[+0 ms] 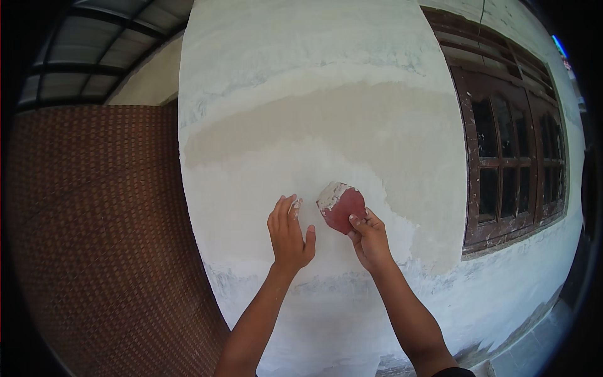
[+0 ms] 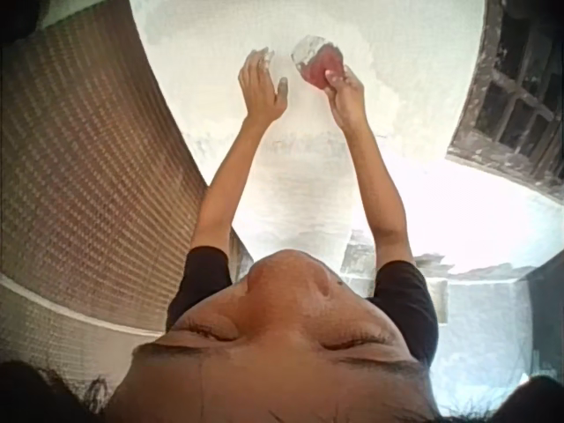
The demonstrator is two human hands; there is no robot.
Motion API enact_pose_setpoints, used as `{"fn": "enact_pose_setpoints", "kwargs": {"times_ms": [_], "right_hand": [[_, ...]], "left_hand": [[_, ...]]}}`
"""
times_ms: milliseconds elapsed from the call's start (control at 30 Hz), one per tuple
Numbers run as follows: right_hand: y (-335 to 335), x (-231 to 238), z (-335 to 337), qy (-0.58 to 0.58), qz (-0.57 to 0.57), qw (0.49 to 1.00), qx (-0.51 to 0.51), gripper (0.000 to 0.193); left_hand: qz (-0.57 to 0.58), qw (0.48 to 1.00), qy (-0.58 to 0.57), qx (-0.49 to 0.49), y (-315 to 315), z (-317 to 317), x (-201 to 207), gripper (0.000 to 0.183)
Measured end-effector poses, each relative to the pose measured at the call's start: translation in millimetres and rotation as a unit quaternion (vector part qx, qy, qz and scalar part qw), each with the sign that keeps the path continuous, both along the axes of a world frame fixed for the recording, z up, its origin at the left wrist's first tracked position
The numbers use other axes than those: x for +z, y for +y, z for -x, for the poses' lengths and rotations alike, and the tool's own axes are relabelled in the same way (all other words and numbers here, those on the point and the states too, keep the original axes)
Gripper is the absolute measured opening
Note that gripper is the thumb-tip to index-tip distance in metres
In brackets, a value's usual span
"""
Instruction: The person applies wall putty from a bucket onto an exterior wall, then smooths it with a putty knife.
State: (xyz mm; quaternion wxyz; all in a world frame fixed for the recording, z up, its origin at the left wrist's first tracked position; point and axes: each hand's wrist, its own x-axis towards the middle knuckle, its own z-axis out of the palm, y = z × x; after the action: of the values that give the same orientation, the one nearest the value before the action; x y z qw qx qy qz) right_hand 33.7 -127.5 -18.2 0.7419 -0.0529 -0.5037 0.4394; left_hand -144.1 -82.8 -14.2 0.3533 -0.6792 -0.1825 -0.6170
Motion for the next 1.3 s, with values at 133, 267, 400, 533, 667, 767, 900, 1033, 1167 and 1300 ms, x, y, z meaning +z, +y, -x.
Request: {"fn": "enact_pose_setpoints", "kwargs": {"times_ms": [133,267,400,533,667,767,900,1033,1167,1300], "right_hand": [[6,16,40,-0.008,-0.013,1.0,0.012,0.029],[15,28,82,-0.01,-0.029,0.999,0.014,0.029],[23,40,126,-0.014,-0.039,0.999,0.018,0.029],[28,46,172,-0.02,-0.037,0.999,0.02,0.03],[36,58,207,-0.033,-0.044,0.998,0.017,0.031],[43,73,229,-0.06,-0.055,0.997,-0.006,0.03],[53,93,243,-0.083,-0.074,0.993,-0.031,0.033],[65,104,245,-0.09,-0.092,0.991,-0.036,0.035],[84,106,249,-0.106,-0.095,0.989,-0.032,0.036],[99,106,249,-0.113,-0.089,0.989,-0.033,0.037]], "left_hand": [[-0.013,1.0,-0.018,0.002,7,43,16,0.05],[-0.008,0.999,-0.027,0.024,14,85,27,0.051],[-0.009,0.999,-0.026,0.03,25,132,36,0.052],[0.006,0.999,-0.03,0.024,33,173,39,0.053],[0.008,0.999,-0.024,0.019,44,208,43,0.052],[0.003,0.999,-0.032,0.014,56,232,47,0.051],[0.011,0.998,-0.054,0.009,69,253,48,0.05],[0.021,0.997,-0.07,0.02,78,262,45,0.05],[0.006,0.997,-0.051,0.053,96,272,50,0.05],[-0.003,0.994,-0.058,0.088,112,280,46,0.05]]}}
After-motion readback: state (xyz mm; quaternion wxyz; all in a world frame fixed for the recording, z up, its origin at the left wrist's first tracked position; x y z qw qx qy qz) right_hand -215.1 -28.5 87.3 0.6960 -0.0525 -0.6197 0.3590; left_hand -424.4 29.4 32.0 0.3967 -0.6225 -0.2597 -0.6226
